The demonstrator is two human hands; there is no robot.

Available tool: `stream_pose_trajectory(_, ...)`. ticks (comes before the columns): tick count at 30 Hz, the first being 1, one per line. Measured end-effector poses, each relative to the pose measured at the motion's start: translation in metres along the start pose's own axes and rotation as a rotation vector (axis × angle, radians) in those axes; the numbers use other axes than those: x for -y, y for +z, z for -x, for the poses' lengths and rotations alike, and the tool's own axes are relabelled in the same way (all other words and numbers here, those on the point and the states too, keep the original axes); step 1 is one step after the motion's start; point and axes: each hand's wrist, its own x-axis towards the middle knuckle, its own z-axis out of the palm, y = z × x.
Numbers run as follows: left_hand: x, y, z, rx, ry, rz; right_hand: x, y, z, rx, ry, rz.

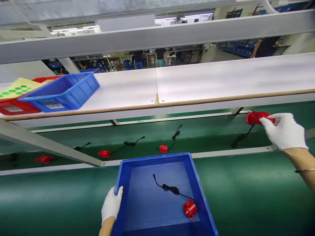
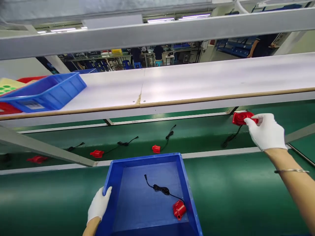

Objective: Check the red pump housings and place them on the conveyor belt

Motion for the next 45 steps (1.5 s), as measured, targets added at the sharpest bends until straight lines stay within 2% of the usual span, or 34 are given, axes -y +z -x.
stream_pose_trajectory(3, -0.004, -0.002, -0.001, 0.045, -0.054, -0.019, -0.025, 0.041, -0.036, 0.114, 0.004, 0.085)
stream_pose_trajectory(6, -0.008, -0.005, -0.003, 0.062, -0.101, -0.033, -0.033, 0.099, -0.042, 0.288, -0.007, 0.132)
stream_pose_trajectory(10, -0.012, -0.007, -0.002, 0.053, -0.161, -0.015, -0.027, 0.181, -0.01, 0.541, -0.053, 0.168)
stream_pose_trajectory(12, -0.014, -0.007, 0.0, 0.051, -0.181, -0.009, -0.019, 0.214, 0.013, 0.643, -0.068, 0.186)
stream_pose_trajectory(14, -0.018, -0.008, 0.003, 0.046, -0.192, -0.009, -0.007, 0.235, 0.031, 0.712, -0.064, 0.213)
stream_pose_trajectory(16, -0.02, -0.009, 0.006, 0.036, -0.192, -0.02, 0.007, 0.241, 0.044, 0.732, -0.055, 0.24)
stream_pose_trajectory(19, -0.021, -0.008, 0.007, 0.024, -0.168, -0.043, 0.033, 0.224, 0.069, 0.718, -0.132, 0.223)
stream_pose_trajectory(21, -0.019, -0.007, 0.007, 0.024, -0.146, -0.05, 0.051, 0.2, 0.109, 0.766, -0.271, 0.156)
stream_pose_trajectory(23, -0.016, -0.006, 0.006, 0.027, -0.123, -0.047, 0.069, 0.171, 0.176, 0.89, -0.436, 0.077)
stream_pose_trajectory(25, -0.013, -0.004, 0.006, 0.021, -0.096, -0.034, 0.083, 0.146, 0.258, 1.038, -0.559, 0.048)
stream_pose_trajectory(28, -0.011, -0.003, 0.007, -0.008, -0.05, -0.002, 0.094, 0.125, 0.367, 1.227, -0.56, 0.147)
stream_pose_trajectory(30, -0.01, -0.002, 0.01, -0.072, -0.005, 0.017, 0.095, 0.123, 0.406, 1.299, -0.504, 0.202)
stream_pose_trajectory(32, -0.014, -0.001, 0.014, -0.186, 0.035, 0.024, 0.093, 0.124, 0.418, 1.33, -0.451, 0.197)
stream_pose_trajectory(35, -0.028, 0.005, 0.029, -0.375, 0.154, 0.091, 0.09, 0.121, 0.404, 1.342, -0.402, 0.102)
stream_pose_trajectory(37, -0.047, 0.014, 0.05, -0.372, 0.32, 0.252, 0.092, 0.113, 0.387, 1.346, -0.384, -0.012)
stream_pose_trajectory(38, -0.058, 0.02, 0.065, -0.289, 0.402, 0.363, 0.096, 0.106, 0.377, 1.348, -0.379, -0.089)
stream_pose_trajectory(39, -0.071, 0.026, 0.081, -0.147, 0.451, 0.471, 0.102, 0.098, 0.367, 1.351, -0.377, -0.176)
stream_pose_trajectory(41, -0.099, 0.036, 0.115, 0.182, 0.537, 0.7, 0.119, 0.075, 0.347, 1.352, -0.376, -0.342)
stream_pose_trajectory(43, -0.128, 0.038, 0.146, 0.493, 0.646, 0.914, 0.142, 0.046, 0.327, 1.377, -0.359, -0.508)
stream_pose_trajectory(44, -0.141, 0.036, 0.158, 0.574, 0.659, 1.005, 0.153, 0.032, 0.319, 1.403, -0.332, -0.593)
stream_pose_trajectory(45, -0.153, 0.03, 0.168, 0.562, 0.617, 1.101, 0.164, 0.017, 0.313, 1.422, -0.291, -0.673)
